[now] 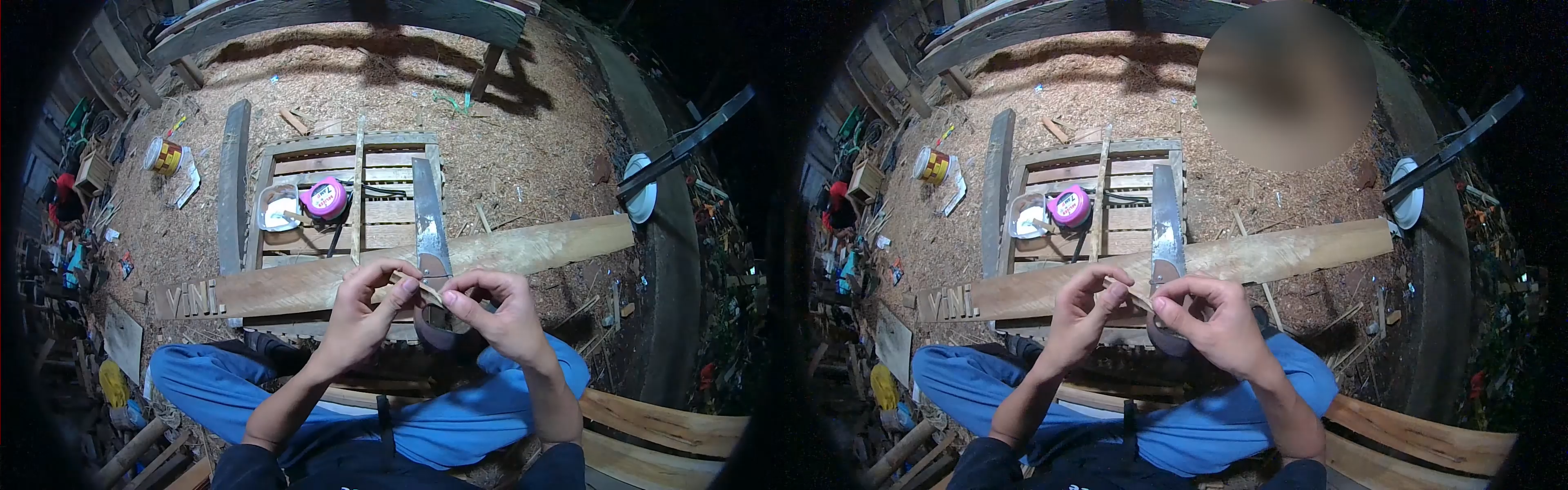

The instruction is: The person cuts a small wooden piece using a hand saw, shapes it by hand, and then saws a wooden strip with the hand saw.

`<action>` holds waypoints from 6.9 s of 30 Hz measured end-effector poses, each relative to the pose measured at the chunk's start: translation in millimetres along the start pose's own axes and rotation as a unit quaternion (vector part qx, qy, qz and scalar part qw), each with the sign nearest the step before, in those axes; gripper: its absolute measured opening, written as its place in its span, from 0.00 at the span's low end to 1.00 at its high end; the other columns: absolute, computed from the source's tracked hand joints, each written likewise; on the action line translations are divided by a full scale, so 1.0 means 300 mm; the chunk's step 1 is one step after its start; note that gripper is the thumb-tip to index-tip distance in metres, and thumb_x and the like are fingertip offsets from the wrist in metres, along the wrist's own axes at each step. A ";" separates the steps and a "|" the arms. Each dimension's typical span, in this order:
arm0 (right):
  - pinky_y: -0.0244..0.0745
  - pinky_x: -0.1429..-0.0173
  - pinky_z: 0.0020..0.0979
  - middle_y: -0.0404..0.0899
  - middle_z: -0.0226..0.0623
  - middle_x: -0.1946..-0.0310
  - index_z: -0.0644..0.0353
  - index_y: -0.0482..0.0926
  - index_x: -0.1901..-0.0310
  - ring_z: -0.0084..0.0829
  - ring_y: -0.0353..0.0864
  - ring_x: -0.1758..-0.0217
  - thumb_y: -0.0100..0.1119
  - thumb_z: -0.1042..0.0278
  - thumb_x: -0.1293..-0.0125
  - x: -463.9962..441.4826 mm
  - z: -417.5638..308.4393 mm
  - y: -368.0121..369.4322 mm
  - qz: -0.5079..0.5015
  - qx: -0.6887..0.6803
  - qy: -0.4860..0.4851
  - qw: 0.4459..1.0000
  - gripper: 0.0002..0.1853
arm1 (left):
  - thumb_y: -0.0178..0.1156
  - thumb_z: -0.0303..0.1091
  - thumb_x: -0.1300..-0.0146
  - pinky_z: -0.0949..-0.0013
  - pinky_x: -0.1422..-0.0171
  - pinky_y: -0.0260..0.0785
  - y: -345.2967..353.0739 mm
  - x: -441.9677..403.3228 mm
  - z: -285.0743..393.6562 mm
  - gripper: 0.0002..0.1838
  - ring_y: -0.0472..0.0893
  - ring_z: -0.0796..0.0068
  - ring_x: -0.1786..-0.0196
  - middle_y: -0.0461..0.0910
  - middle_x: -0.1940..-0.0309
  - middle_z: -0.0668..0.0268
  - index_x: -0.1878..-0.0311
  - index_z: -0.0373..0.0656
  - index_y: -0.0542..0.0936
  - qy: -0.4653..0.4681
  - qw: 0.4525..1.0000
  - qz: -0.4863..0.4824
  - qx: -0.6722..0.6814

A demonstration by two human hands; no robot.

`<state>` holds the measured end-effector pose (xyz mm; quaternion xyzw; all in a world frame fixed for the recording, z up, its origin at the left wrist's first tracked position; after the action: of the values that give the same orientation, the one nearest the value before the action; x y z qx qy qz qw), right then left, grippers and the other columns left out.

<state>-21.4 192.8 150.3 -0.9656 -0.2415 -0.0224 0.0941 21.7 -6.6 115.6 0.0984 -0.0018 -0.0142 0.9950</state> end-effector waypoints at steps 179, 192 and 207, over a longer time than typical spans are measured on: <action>0.79 0.57 0.24 0.87 0.38 0.56 0.70 0.81 0.42 0.16 0.81 0.59 0.61 0.68 0.24 0.063 0.260 -0.150 0.156 0.010 0.080 0.985 0.16 | 0.65 0.21 0.49 0.56 0.39 0.76 0.064 -0.273 -0.334 0.20 0.81 0.52 0.43 0.84 0.54 0.56 0.49 0.36 0.85 0.266 0.834 -0.030 -0.482; 0.72 0.68 0.22 0.86 0.33 0.69 0.67 0.83 0.45 0.11 0.75 0.69 0.65 0.68 0.26 0.087 0.254 -0.139 0.177 0.063 0.056 0.981 0.14 | 0.66 0.21 0.51 0.56 0.39 0.74 0.084 -0.273 -0.312 0.21 0.80 0.53 0.46 0.81 0.56 0.55 0.50 0.33 0.84 0.277 0.820 -0.029 -0.500; 0.75 0.65 0.22 0.88 0.37 0.68 0.66 0.84 0.45 0.13 0.79 0.68 0.64 0.68 0.26 0.149 0.261 -0.201 0.172 0.069 0.069 0.980 0.14 | 0.68 0.19 0.47 0.57 0.47 0.77 0.075 -0.289 -0.331 0.15 0.82 0.53 0.51 0.84 0.59 0.57 0.55 0.37 0.85 0.296 0.820 -0.007 -0.490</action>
<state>-10.5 280.6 87.7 -0.9799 -0.0654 -0.0559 0.1798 -63.6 37.4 22.7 -0.4026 0.3003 0.0093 0.8646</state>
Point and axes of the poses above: each hand's wrist, its own x-axis away from the middle knuckle, its own y-axis out of the palm, z = x × y, the point moved 2 cm from there along -x, towards the middle knuckle
